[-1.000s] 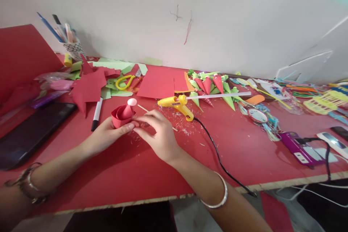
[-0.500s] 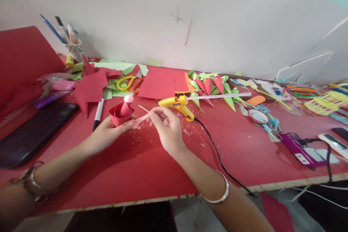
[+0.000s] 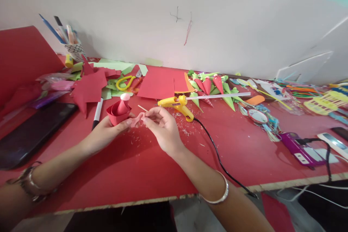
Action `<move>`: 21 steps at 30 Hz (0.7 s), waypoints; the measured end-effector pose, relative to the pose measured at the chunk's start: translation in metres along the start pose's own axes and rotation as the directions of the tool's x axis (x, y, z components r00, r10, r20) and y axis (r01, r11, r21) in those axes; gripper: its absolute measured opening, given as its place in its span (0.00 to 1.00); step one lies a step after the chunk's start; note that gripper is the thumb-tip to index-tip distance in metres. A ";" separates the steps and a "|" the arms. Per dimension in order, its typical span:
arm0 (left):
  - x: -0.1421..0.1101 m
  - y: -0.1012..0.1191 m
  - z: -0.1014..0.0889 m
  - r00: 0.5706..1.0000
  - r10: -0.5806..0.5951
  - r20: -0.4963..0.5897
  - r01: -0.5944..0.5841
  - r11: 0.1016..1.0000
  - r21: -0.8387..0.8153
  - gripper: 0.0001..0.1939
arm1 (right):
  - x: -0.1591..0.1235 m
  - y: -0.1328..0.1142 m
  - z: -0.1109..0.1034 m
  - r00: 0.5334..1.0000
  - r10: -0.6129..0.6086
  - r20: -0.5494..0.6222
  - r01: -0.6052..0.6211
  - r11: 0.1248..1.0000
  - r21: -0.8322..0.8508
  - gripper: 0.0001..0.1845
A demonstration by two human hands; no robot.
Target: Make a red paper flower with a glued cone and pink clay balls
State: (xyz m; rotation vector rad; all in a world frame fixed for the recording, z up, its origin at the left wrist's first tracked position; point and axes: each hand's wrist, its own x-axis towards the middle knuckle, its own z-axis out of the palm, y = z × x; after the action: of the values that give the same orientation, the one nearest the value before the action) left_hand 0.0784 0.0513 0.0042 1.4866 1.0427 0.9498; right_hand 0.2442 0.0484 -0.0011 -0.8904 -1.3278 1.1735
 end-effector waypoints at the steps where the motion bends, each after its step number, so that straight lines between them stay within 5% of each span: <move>1: 0.000 0.000 0.000 1.000 -0.003 0.013 0.003 1.000 -0.005 0.10 | 0.000 0.000 0.000 1.000 0.007 0.005 -0.007 1.000 0.000 0.06; 7: 0.000 -0.002 -0.001 0.999 0.007 0.033 -0.007 1.000 -0.010 0.11 | 0.001 0.001 0.000 0.996 -0.036 0.084 0.042 0.997 -0.067 0.06; 13: 0.000 -0.003 -0.002 1.000 -0.011 0.028 0.011 1.000 -0.005 0.10 | 0.001 0.007 -0.003 0.997 -0.042 0.068 0.040 0.998 0.038 0.06; 21: -0.001 -0.001 -0.001 1.000 -0.002 0.021 0.001 0.999 0.044 0.11 | 0.003 0.007 -0.004 1.000 0.000 -0.008 0.000 0.999 -0.045 0.09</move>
State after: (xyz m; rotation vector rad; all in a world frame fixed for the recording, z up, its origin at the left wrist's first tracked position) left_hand 0.0770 0.0512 0.0029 1.5286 1.0554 0.9128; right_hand 0.2466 0.0530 -0.0074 -0.9268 -1.3519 1.1426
